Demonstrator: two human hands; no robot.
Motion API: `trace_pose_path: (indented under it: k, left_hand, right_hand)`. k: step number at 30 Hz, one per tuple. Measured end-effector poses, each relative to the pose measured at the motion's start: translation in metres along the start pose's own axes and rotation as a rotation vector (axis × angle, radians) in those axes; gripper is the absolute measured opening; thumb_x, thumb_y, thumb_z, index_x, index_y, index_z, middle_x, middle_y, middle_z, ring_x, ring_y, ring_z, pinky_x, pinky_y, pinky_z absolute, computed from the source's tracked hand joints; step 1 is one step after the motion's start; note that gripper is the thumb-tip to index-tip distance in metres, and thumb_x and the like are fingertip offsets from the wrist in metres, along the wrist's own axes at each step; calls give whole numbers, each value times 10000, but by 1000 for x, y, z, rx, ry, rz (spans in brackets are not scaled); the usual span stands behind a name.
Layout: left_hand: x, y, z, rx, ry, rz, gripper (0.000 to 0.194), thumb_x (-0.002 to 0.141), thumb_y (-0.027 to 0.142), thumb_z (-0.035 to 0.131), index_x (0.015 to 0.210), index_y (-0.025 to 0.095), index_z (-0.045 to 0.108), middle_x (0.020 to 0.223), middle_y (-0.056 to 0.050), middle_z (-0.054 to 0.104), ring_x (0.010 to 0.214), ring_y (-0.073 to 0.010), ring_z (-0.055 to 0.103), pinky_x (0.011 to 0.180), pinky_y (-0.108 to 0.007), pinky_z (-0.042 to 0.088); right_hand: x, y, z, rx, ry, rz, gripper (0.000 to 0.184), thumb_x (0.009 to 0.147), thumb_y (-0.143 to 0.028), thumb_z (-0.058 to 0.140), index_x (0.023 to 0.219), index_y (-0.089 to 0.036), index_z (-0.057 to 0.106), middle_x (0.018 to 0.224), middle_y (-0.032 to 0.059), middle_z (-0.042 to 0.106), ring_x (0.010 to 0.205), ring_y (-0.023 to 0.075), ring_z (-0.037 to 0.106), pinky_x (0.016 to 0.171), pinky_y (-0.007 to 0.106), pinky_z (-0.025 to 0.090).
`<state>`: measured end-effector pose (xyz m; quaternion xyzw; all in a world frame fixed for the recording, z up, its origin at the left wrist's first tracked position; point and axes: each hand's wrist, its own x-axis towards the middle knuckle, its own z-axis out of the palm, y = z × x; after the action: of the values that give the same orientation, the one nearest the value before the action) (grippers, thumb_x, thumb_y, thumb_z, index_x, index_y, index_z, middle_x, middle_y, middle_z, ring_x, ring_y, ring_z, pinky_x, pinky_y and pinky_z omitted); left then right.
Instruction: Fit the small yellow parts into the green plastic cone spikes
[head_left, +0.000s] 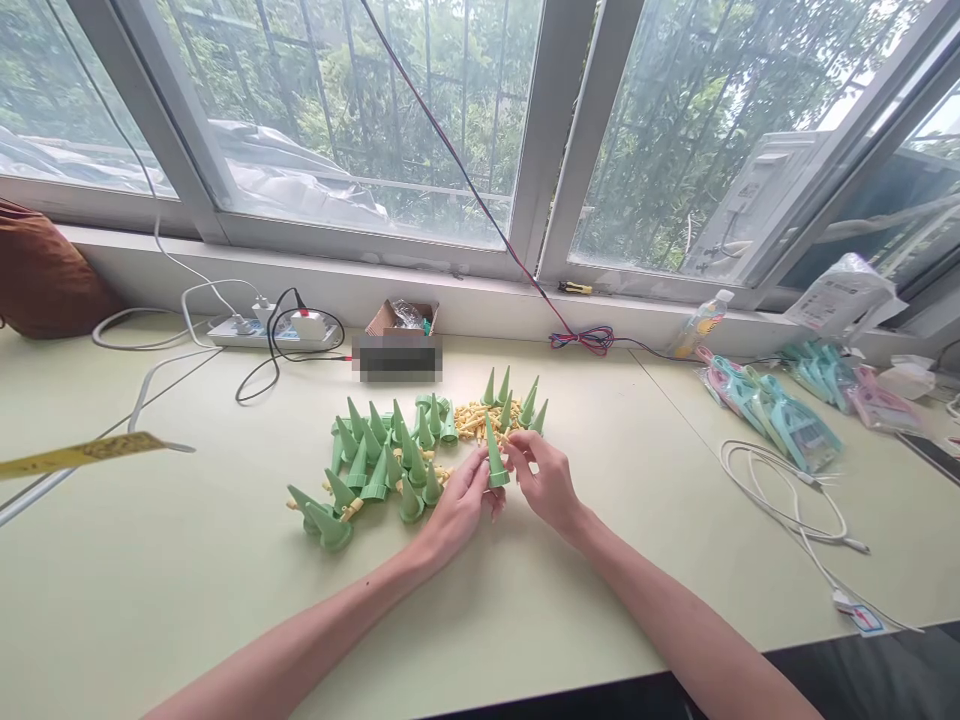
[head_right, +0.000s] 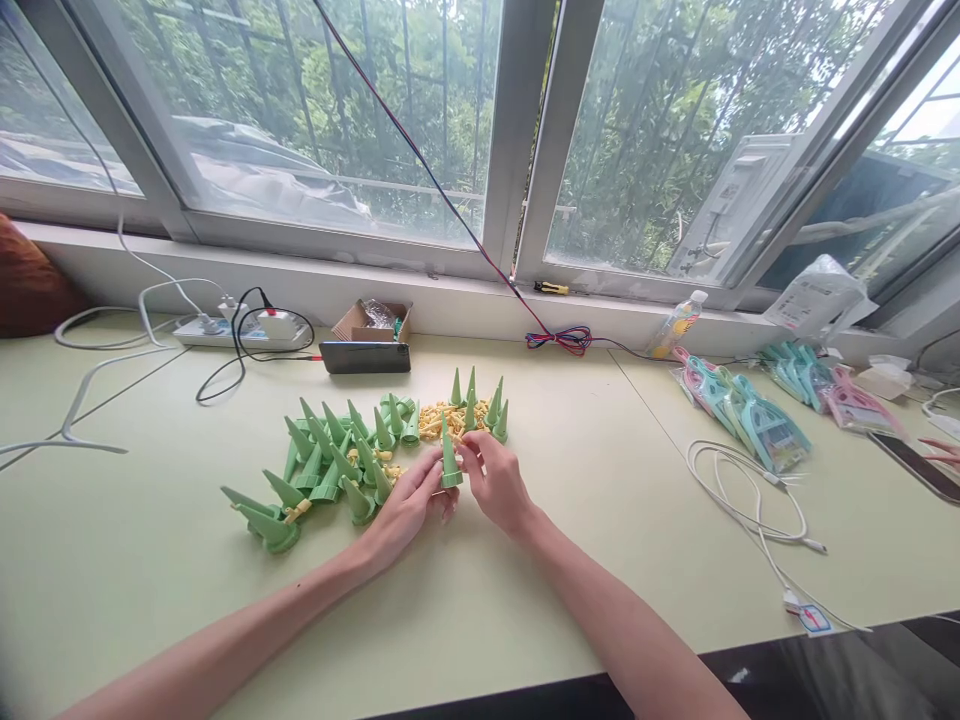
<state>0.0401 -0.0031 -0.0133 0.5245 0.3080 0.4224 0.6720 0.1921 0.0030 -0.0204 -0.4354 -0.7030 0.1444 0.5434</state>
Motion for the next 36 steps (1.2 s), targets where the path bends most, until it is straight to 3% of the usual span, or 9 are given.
trace_pose_path:
  k: [4, 11, 15, 23, 31, 36]
  left_hand:
    - [-1, 2, -1, 47, -26, 23, 395, 970, 493, 479, 1168, 174, 603, 848, -22, 546, 670, -136, 525, 595, -282, 493]
    - [-1, 0, -3, 166, -57, 48, 435, 949, 438, 560, 1299, 182, 528, 832, -12, 591, 659, -126, 552, 647, -290, 512]
    - [2, -2, -1, 90, -1, 70, 416, 911, 439, 612, 1228, 176, 555, 1040, -69, 607, 746, -151, 616, 626, -297, 544]
    - [1, -5, -1, 55, 85, 32, 477, 915, 461, 605, 1272, 192, 439, 953, -43, 610, 636, -131, 616, 570, -299, 534]
    - [-8, 2, 6, 218, 114, 117, 365, 970, 441, 517, 1273, 249, 451, 1015, -34, 575, 635, -101, 561, 567, -270, 501]
    - [-10, 0, 4, 365, 199, 154, 372, 976, 438, 500, 1291, 251, 442, 1014, -33, 565, 648, -104, 560, 598, -274, 494]
  right_hand:
    - [-1, -1, 2, 4, -19, -1, 106, 996, -267, 490, 968, -211, 575, 837, 27, 668, 676, 145, 674, 639, 289, 628]
    - [0, -4, 2, 9, -12, 1, 96, 998, -249, 489, 966, -207, 570, 838, 31, 679, 697, 151, 694, 606, 270, 616]
    - [0, -4, -1, -11, 29, 4, 65, 997, -235, 500, 980, -211, 558, 829, 25, 694, 647, 144, 684, 590, 275, 604]
    - [0, -2, 1, -29, 38, 1, 73, 1000, -236, 495, 984, -210, 561, 854, 35, 694, 669, 150, 691, 522, 252, 567]
    - [-1, -2, 1, -48, 23, -15, 105, 1000, -257, 498, 983, -211, 592, 866, 43, 696, 715, 166, 697, 522, 266, 582]
    - [0, -3, 1, -58, 21, -42, 96, 991, -236, 508, 994, -204, 599, 878, 43, 686, 758, 164, 683, 593, 279, 609]
